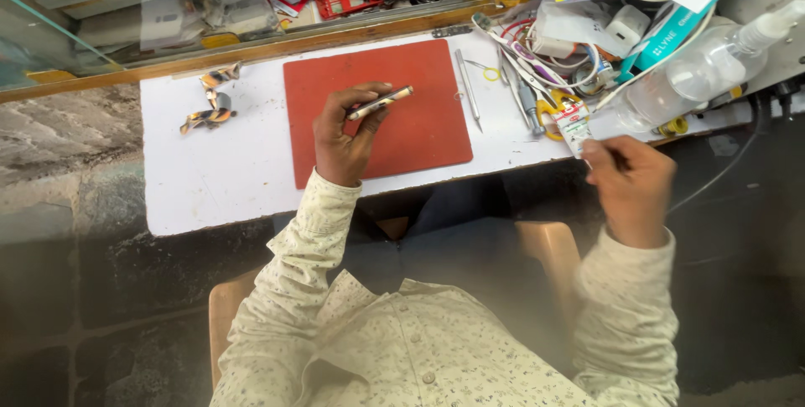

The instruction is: The person holds a smartphone in one hand and uses a metal rod to pry along the edge of the phone, working the back cover loose while rotating the phone to reach different sides. At the end the person sets the phone down on the red mat and reaches toward items on the desk.

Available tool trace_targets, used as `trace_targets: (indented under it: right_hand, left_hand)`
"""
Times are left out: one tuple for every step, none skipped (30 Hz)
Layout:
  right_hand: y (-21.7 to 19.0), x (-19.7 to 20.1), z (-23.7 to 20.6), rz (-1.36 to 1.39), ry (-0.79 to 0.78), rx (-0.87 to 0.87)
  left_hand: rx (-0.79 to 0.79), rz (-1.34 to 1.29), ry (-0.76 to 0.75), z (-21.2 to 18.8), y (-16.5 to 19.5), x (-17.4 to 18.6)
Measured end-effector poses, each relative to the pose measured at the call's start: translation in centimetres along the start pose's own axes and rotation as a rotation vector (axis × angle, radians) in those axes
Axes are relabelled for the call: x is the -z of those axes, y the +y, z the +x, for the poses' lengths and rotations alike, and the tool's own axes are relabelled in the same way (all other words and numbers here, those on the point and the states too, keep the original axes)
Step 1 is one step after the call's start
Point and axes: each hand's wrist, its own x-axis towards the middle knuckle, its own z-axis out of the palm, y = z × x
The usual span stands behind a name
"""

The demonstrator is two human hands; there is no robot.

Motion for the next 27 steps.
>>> trace_targets:
  right_hand:
    - [0.1,0.9,-0.4,0.043,0.029,0.001]
    - [0.3,1.5,-0.7,0.088,0.057,0.004]
    - [0.5,2.0,-1.0,0.094,0.05,-0.002]
    - [0.8,2.3,-1.3,0.098,0.04,-0.012]
    - [1.1,2.4,-1.5,0.102,0.03,-0.022]
    - [1.4,2.1,-1.6,0.11,0.006,-0.03]
    - [1.8,1.6,-1.5,0.118,-0.018,-0.036]
    - [2.0,1.0,-1.5,0.127,-0.044,-0.042]
    - [2.3,0.2,-1.4,0.146,-0.082,-0.039]
    - [2.4,-0.8,-1.3,0.165,-0.119,-0.035]
    - [2.4,-1.6,-1.2,0.184,-0.156,-0.031]
    - [2.3,-2.4,-1.0,0.158,-0.18,-0.013]
    - [2.1,-3.3,-0.7,0.131,-0.204,0.004]
    - [1.9,-4.2,-0.5,0.105,-0.228,0.019]
    - [1.6,-5.3,-0.1,0.024,-0.205,0.099]
    - [1.4,-6.4,0.5,-0.058,-0.182,0.177]
    - [1.2,-7.5,1.2,-0.141,-0.159,0.255]
    - [1.1,-8.8,2.0,-0.216,-0.151,0.271]
    - [0.9,-10.0,2.8,-0.293,-0.141,0.287]
    - [0.9,-11.0,3.5,-0.369,-0.131,0.304]
    - [0.8,-11.9,4.0,-0.45,-0.095,0.339]
    - [0.8,-12.8,4.3,-0.529,-0.062,0.374]
    - [0.9,-13.5,4.5,-0.608,-0.031,0.411]
    - [0.9,-14.1,4.6,-0.631,-0.019,0.397]
    - [1.0,-14.6,4.7,-0.654,-0.005,0.382]
    - [1.1,-15.0,4.7,-0.678,0.01,0.365]
    - [1.2,-15.2,4.6,-0.702,0.001,0.354]
  left_hand:
    - [-0.002,0.022,0.001,0.1,0.3,-0.2]
    - [-0.006,0.046,0.004,0.3,0.6,-0.3]
    - [-0.006,0.071,0.008,0.4,1.1,-0.3]
    - [-0.073,0.155,-0.024,0.6,1.5,-0.2]
    - [-0.14,0.238,-0.055,0.9,1.8,0.1]
    - [-0.209,0.321,-0.087,1.3,2.2,0.4]
    - [-0.242,0.397,-0.132,1.8,2.5,0.8]
    - [-0.274,0.473,-0.177,2.2,2.8,1.2]
    - [-0.304,0.55,-0.222,2.6,3.1,1.6]
    - [-0.313,0.57,-0.252,3.0,3.3,2.0]
    - [-0.322,0.59,-0.282,3.3,3.5,2.4]
    - [-0.331,0.609,-0.313,3.6,3.6,2.7]
    - [-0.33,0.603,-0.331,3.9,3.6,2.8]
    - [-0.327,0.595,-0.351,4.1,3.7,2.9]
    - [-0.325,0.587,-0.371,4.3,3.7,3.0]
    - [-0.335,0.582,-0.359,4.4,3.6,3.0]
    - [-0.345,0.576,-0.348,4.4,3.6,2.9]
    - [-0.357,0.569,-0.337,4.5,3.5,2.9]
    - [-0.358,0.562,-0.334,4.6,3.4,2.8]
    - [-0.36,0.555,-0.329,4.8,3.2,2.8]
    - [-0.36,0.55,-0.323,4.9,3.0,2.8]
    - [-0.348,0.542,-0.324,5.1,3.0,2.9]
    - [-0.334,0.534,-0.324,5.1,2.8,3.0]
    - [-0.322,0.528,-0.324,5.2,2.7,3.1]
    - [-0.331,0.531,-0.324,5.3,2.5,3.1]
    - [-0.34,0.531,-0.325,5.3,2.4,3.0]
    - [-0.347,0.529,-0.327,5.3,2.2,2.8]
